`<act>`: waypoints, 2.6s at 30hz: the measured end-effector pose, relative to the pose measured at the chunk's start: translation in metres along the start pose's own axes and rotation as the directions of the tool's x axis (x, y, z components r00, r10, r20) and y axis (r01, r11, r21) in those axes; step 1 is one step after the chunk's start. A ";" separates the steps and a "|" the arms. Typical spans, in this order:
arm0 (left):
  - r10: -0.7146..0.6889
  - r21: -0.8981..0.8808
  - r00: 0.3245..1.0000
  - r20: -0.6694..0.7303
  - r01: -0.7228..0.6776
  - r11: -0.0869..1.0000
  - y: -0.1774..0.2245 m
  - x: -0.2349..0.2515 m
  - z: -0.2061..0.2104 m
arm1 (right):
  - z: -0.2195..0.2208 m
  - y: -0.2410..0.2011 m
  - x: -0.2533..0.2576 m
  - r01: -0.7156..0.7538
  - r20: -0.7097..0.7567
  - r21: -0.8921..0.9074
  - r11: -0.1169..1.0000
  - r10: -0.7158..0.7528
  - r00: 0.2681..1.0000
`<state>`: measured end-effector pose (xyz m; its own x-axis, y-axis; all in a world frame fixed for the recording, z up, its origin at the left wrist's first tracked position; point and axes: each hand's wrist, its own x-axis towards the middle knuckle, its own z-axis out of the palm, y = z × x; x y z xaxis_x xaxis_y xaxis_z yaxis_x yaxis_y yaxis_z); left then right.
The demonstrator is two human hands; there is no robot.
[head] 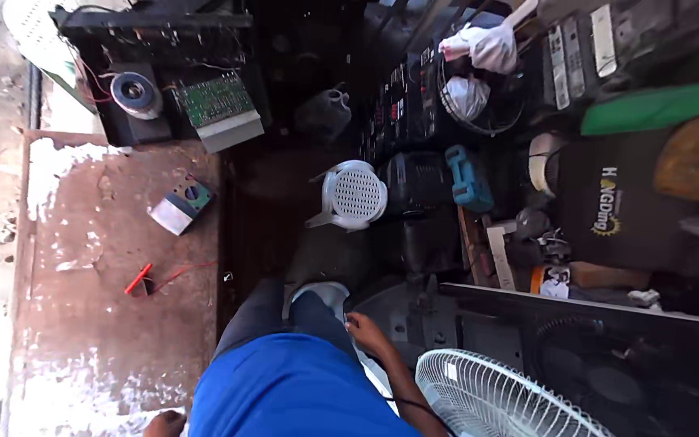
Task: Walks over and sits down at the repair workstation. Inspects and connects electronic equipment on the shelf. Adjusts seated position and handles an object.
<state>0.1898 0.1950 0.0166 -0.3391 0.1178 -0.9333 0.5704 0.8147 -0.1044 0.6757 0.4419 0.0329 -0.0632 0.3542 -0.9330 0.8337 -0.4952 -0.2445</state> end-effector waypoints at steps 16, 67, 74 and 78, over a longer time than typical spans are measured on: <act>0.615 -0.359 0.748 -0.250 -0.662 0.658 0.281 -0.029 -0.146 | -0.218 -0.272 0.062 0.677 0.522 -0.308 0.668 -0.477 0.707; 0.538 -0.635 0.839 -0.084 -0.462 0.620 0.702 0.341 -0.125 | -0.376 -0.385 0.389 0.447 0.131 -0.817 0.364 -0.639 0.758; 0.505 -0.539 0.857 -0.099 -0.473 0.697 0.690 0.363 -0.164 | -0.374 -0.378 0.462 0.647 0.158 -0.661 0.380 -0.772 0.615; 0.252 -0.596 0.917 -0.308 -0.392 0.700 0.702 0.389 -0.144 | -0.391 -0.358 0.508 0.807 0.248 -0.484 0.338 -0.832 0.496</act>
<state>0.3509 0.8944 -0.3702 -0.3980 0.4881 -0.7767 0.0864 0.8629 0.4980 0.5595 1.1097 -0.2504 -0.8610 0.3910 -0.3252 0.4958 0.5025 -0.7083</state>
